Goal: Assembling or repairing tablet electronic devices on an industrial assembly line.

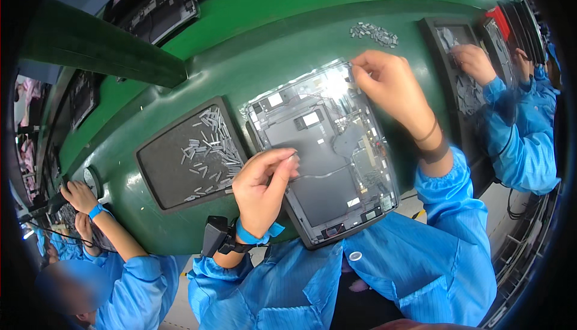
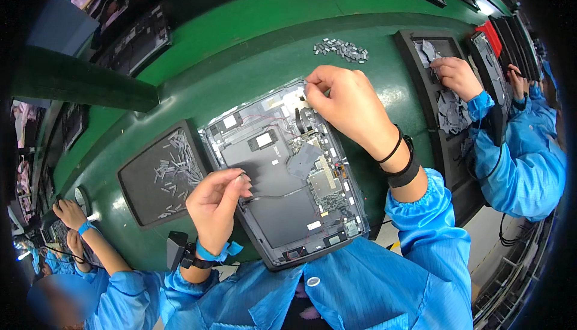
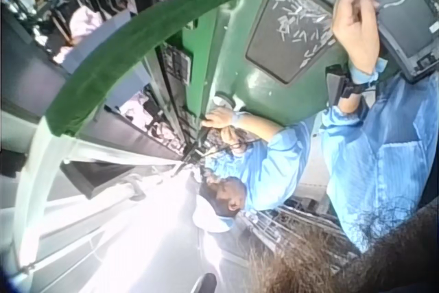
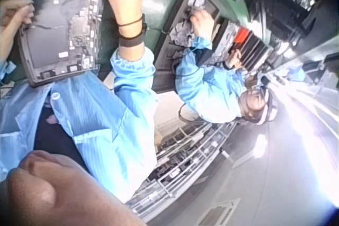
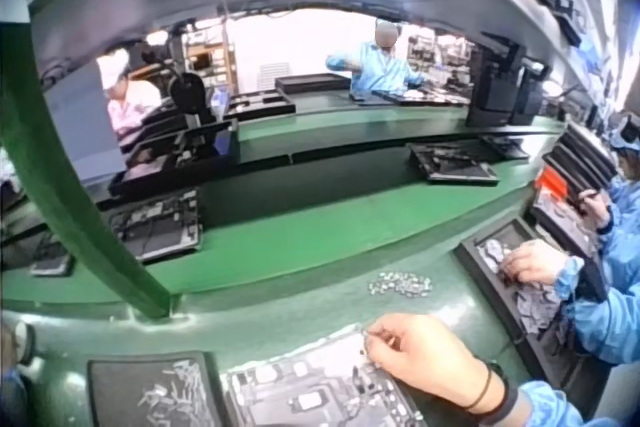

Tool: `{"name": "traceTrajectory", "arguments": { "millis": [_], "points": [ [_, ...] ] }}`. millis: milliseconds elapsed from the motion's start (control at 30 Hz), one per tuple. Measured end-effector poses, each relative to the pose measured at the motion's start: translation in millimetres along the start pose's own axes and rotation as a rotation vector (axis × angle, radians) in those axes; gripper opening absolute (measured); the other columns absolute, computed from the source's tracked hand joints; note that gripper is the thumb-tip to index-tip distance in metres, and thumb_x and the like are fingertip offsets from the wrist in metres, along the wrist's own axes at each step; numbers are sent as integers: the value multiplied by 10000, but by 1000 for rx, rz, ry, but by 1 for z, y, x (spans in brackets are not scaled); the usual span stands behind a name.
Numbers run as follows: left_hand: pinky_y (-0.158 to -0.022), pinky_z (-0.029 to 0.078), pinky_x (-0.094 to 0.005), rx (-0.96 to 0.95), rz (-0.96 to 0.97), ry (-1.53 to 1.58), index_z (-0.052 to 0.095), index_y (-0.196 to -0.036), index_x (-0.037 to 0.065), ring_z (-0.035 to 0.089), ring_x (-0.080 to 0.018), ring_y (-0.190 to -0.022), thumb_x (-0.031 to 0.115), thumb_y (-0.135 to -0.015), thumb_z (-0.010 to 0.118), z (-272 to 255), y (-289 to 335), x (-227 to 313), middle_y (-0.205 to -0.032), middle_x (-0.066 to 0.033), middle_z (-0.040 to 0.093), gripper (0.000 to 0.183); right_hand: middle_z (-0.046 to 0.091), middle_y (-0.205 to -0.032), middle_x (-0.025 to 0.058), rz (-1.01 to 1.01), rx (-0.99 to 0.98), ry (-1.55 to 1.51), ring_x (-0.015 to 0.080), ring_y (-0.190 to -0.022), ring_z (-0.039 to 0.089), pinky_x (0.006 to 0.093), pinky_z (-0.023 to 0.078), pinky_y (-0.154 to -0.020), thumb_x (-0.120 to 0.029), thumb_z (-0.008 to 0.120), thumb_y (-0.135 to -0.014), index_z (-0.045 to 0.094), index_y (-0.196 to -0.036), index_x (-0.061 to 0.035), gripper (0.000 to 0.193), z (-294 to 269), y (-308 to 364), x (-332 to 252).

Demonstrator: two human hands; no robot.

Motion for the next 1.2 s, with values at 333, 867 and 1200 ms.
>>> {"name": "traceTrajectory", "arguments": {
  "millis": [333,867,1200],
  "points": [
    [-716,570,-296,14,-15,-1,634,-1075,-66,670,-178,-827,3,-929,622,-1,0,0,-936,-138,688,162,612,-645,200,-199,159,435,400,-604,617,445,503,-546,-102,647,-784,589,-758,4,124,13,-1,-18],
    [-722,577,-287,20,16,56,650,-1077,-67,678,-171,-832,-7,-925,622,-2,2,-3,-960,-129,683,166,621,-664,210,-211,153,378,383,-621,634,421,506,-551,-68,623,-803,608,-804,15,85,11,7,-18],
    [-746,584,-327,-63,-43,161,584,-1167,-94,690,-227,-852,-28,-937,588,12,-7,16,-977,-201,695,239,691,-891,146,-359,332,273,254,-706,656,341,515,-625,-75,669,-827,699,-937,4,138,-20,22,-56]
  ]
}}
Point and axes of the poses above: each hand's wrist, its own y-axis away from the middle knuckle, its own z-axis out of the palm, x = y × z, the point moved 7 cm from there along -y, towards the middle knuckle
